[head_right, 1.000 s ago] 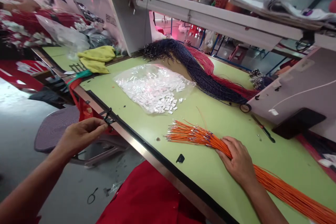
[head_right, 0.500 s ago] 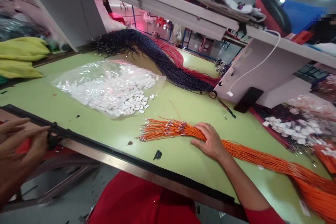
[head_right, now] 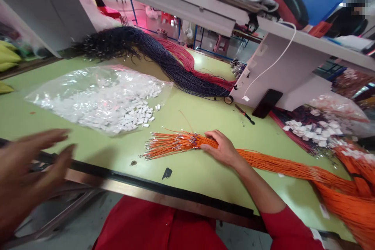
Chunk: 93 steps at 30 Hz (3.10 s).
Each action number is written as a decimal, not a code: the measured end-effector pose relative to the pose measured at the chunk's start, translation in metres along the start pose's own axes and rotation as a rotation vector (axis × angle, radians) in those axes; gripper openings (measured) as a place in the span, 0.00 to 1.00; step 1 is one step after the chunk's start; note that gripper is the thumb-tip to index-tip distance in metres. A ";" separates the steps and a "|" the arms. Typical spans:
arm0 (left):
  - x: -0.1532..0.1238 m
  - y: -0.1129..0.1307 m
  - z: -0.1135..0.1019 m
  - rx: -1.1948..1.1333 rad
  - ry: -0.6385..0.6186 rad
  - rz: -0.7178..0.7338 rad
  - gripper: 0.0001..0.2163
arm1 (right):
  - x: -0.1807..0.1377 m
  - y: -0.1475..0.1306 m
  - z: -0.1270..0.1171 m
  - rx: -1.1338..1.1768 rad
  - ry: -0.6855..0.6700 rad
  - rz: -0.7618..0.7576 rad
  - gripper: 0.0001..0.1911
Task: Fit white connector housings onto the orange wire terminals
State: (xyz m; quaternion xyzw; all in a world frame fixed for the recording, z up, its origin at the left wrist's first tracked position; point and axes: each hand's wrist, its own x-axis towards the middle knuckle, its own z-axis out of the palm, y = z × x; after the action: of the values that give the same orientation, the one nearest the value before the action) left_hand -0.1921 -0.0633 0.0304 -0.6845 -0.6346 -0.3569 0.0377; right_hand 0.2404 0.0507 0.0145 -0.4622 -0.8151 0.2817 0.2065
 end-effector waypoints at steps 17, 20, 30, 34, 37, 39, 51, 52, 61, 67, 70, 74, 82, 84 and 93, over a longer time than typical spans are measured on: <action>0.120 0.075 0.136 -0.258 -0.840 0.596 0.33 | 0.014 -0.012 0.000 0.014 -0.113 0.141 0.23; 0.117 0.070 0.136 -0.291 -0.805 0.628 0.15 | 0.008 -0.013 -0.003 0.178 -0.211 0.300 0.17; 0.102 0.056 0.157 -0.322 -0.530 0.528 0.11 | 0.007 -0.007 0.003 0.277 -0.227 0.320 0.22; 0.100 0.056 0.156 -0.305 -0.545 0.516 0.12 | 0.002 -0.013 0.008 0.088 -0.147 0.264 0.22; 0.095 0.058 0.146 -0.252 -0.524 0.500 0.16 | -0.002 -0.019 0.013 -0.133 0.002 0.143 0.21; 0.089 0.061 0.137 -0.231 -0.491 0.489 0.20 | -0.004 -0.019 0.017 -0.249 0.096 0.058 0.19; 0.046 0.077 0.112 -0.340 -0.459 0.524 0.13 | 0.001 -0.049 0.031 -0.130 0.158 -0.233 0.07; 0.046 0.079 0.114 -0.347 -0.466 0.520 0.13 | 0.003 -0.053 0.034 -0.139 0.125 -0.233 0.07; 0.045 0.087 0.126 -0.208 -0.502 0.468 0.14 | 0.002 -0.061 0.045 -0.382 -0.020 -0.144 0.18; 0.050 0.088 0.133 -0.157 -0.485 0.468 0.14 | -0.002 -0.060 0.047 -0.470 -0.042 -0.149 0.20; 0.051 0.091 0.131 -0.159 -0.488 0.475 0.14 | -0.003 -0.059 0.049 -0.430 -0.046 -0.158 0.18; 0.049 0.093 0.123 -0.228 -0.554 0.479 0.09 | -0.005 -0.060 0.048 -0.408 -0.047 -0.131 0.20; 0.041 0.089 0.115 -0.293 -0.626 0.460 0.08 | -0.005 -0.062 0.047 -0.343 -0.106 -0.142 0.17; 0.039 0.089 0.116 -0.300 -0.628 0.460 0.09 | -0.004 -0.062 0.048 -0.327 -0.106 -0.154 0.18; 0.032 0.096 0.116 -0.136 -0.611 0.529 0.12 | -0.002 -0.066 0.043 -0.268 -0.112 -0.158 0.20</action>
State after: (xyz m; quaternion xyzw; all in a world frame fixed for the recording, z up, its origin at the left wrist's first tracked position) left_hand -0.0566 0.0035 0.0003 -0.8995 -0.3937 -0.1562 -0.1075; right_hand 0.1734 0.0097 0.0248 -0.4038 -0.8894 0.1785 0.1186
